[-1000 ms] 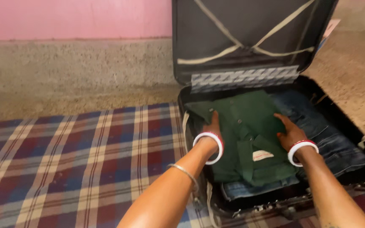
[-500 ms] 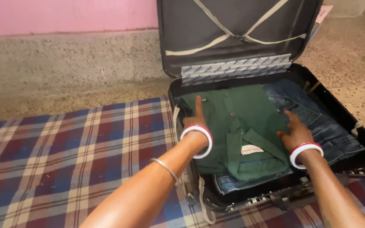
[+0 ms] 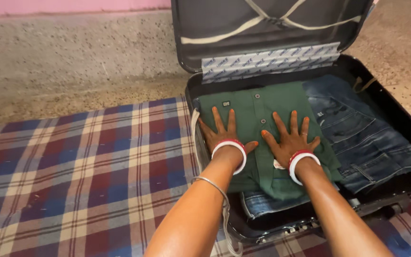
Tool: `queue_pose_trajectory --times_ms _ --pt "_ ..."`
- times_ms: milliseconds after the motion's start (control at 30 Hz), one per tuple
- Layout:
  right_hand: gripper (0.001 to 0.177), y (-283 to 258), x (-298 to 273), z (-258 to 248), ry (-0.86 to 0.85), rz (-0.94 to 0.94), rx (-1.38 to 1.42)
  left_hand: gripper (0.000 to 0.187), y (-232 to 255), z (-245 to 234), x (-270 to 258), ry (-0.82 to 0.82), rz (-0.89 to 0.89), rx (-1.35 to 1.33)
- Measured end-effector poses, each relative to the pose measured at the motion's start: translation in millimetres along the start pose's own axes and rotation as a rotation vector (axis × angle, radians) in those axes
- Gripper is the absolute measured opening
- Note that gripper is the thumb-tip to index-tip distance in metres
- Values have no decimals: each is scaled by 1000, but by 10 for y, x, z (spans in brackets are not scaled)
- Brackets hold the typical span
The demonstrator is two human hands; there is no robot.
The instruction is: The person folds a green shirt and places it into an open suitcase. The person then folds a pair of blue jeans on the bed.
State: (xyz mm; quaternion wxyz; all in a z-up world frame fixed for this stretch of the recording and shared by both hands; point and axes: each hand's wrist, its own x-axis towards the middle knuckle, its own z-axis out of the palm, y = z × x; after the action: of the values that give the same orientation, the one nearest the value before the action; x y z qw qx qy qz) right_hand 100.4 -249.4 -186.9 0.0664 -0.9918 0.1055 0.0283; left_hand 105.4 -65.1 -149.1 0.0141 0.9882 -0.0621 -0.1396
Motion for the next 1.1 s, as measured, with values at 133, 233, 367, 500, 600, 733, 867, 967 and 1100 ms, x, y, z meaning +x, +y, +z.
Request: queue_pose_trajectory --times_ms 133,233,367,500,600,733,867,967,1100 --pt "83 17 57 9 -43 18 -7 122 -5 -70 50 -28 -10 34" --pt "98 38 71 -26 -96 -44 -130 121 8 -69 12 -45 -74 57" --pt "84 34 40 7 -60 12 11 110 131 6 -14 -43 -138 137" --pt "81 34 -108 96 -28 0 -11 109 196 10 -145 -87 -109 363" --pt "79 72 -241 95 -28 -15 7 116 182 -45 -219 -214 -24 288" --pt "81 66 -322 38 -134 47 28 109 148 -19 -310 -222 35 232" --pt "88 107 -276 25 -164 60 86 100 91 -94 -387 -229 80 -102" --pt "88 38 -336 -72 -34 0 134 92 44 -177 -522 50 132 -307" --pt "72 -320 -687 -367 63 27 96 91 -20 -407 -686 368 152 -289"
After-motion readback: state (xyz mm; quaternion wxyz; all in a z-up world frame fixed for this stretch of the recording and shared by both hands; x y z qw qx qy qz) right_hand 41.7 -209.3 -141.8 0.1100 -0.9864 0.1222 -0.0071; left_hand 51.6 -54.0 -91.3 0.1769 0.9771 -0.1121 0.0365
